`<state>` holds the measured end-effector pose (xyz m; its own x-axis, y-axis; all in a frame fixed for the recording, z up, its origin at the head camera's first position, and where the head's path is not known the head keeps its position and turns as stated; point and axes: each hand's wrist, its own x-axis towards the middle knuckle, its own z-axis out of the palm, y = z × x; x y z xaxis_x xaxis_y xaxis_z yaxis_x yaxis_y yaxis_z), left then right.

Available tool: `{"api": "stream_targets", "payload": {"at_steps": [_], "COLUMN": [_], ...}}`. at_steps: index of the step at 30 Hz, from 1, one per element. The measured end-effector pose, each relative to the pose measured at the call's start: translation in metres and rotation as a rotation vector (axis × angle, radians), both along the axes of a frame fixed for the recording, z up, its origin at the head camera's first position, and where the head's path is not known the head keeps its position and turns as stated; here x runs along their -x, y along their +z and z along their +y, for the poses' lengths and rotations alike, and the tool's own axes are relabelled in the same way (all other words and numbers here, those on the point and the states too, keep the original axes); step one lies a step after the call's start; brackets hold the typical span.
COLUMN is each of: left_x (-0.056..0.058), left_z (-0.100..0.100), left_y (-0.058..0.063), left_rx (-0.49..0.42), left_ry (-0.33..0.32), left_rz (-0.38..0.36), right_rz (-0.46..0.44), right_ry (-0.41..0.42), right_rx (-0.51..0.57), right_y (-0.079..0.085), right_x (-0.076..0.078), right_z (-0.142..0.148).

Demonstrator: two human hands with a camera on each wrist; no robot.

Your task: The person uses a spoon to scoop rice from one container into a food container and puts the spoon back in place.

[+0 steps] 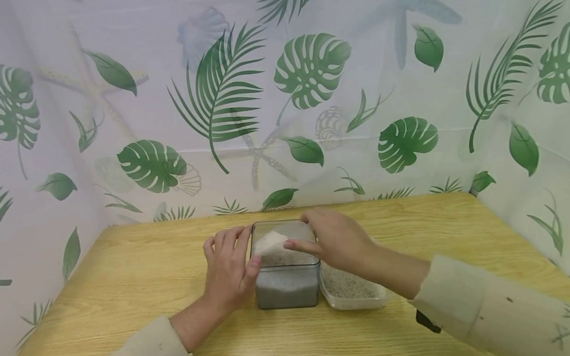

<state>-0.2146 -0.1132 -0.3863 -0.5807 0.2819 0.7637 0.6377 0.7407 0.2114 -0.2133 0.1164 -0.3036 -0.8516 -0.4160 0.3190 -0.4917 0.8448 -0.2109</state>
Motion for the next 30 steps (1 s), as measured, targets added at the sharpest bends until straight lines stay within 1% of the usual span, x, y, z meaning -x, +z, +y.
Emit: {"api": "stream_targets", "payload": {"at_steps": [9, 13, 18, 26, 30], "left_x": [0.001, 0.001, 0.002, 0.002, 0.002], "left_z": [-0.001, 0.000, 0.000, 0.000, 0.000], "left_y": [-0.002, -0.002, -0.002, -0.002, -0.002], "left_rx": [-0.006, -0.006, -0.009, -0.010, -0.013], "left_ry": [0.005, 0.004, 0.002, 0.007, 0.008], "left_rz": [-0.004, -0.004, 0.005, 0.014, 0.011], "right_rz": [-0.019, -0.011, 0.019, 0.115, 0.132], "right_ry": [-0.016, -0.017, -0.020, -0.003, -0.012], "right_rx": [0.012, 0.003, -0.001, 0.005, 0.024], "right_y": [-0.002, -0.003, -0.004, -0.007, -0.006], "right_x": [-0.005, -0.006, -0.006, -0.006, -0.007], "right_z": [0.006, 0.008, 0.010, 0.013, 0.014]}}
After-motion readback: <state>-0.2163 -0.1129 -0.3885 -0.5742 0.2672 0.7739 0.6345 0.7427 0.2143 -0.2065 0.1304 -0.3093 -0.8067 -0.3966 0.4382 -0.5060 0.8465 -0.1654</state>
